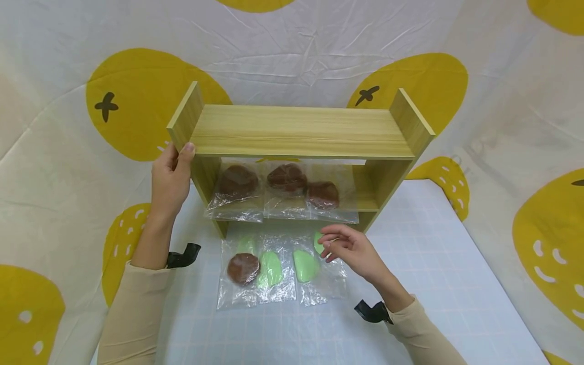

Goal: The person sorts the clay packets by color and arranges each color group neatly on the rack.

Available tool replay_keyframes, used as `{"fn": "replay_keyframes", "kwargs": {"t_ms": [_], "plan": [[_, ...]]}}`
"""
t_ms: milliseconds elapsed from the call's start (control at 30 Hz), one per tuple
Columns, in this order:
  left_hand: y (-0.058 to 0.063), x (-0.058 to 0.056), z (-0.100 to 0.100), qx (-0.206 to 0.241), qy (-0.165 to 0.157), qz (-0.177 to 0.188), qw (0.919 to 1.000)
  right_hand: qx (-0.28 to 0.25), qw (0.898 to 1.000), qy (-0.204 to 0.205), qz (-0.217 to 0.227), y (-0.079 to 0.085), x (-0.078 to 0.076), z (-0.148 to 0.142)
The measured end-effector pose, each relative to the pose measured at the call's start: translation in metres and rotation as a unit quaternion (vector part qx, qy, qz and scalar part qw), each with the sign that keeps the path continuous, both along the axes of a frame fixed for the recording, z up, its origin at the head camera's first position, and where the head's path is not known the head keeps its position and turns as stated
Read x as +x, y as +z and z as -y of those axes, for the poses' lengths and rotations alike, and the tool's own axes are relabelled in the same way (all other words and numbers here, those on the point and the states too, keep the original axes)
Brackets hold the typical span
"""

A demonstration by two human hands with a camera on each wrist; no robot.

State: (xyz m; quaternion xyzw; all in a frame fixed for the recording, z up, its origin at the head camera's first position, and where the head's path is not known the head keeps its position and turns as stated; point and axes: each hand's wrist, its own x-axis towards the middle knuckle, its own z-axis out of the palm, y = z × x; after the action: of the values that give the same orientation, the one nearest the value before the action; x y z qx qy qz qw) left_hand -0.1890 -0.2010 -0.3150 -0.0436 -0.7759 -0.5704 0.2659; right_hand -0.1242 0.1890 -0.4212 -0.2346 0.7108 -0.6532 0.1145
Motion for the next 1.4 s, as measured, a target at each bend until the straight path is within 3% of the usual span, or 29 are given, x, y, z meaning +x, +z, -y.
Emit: {"fn": "replay_keyframes", "kwargs": {"t_ms": [400, 700, 1033, 1233, 1400], "plan": [[-0.002, -0.001, 0.001, 0.002, 0.007, 0.012, 0.9999, 0.036, 0.995, 0.078, 0.059, -0.028, -0.008, 0.042], [-0.001, -0.001, 0.0, 0.005, 0.002, 0.008, 1.0, 0.031, 0.986, 0.086, 0.141, -0.064, -0.014, 0.072], [0.0, 0.001, 0.0, 0.01, 0.001, 0.011, 0.9999, 0.022, 0.975, 0.086, 0.204, -0.092, -0.016, 0.089], [-0.001, 0.0, 0.0, 0.008, 0.001, 0.01, 0.9999, 0.006, 0.957, 0.097, 0.272, -0.101, -0.013, 0.098], [-0.001, 0.0, 0.0, 0.009, -0.001, 0.004, 1.0, 0.0, 0.956, 0.087, 0.28, -0.101, -0.012, 0.102]]}}
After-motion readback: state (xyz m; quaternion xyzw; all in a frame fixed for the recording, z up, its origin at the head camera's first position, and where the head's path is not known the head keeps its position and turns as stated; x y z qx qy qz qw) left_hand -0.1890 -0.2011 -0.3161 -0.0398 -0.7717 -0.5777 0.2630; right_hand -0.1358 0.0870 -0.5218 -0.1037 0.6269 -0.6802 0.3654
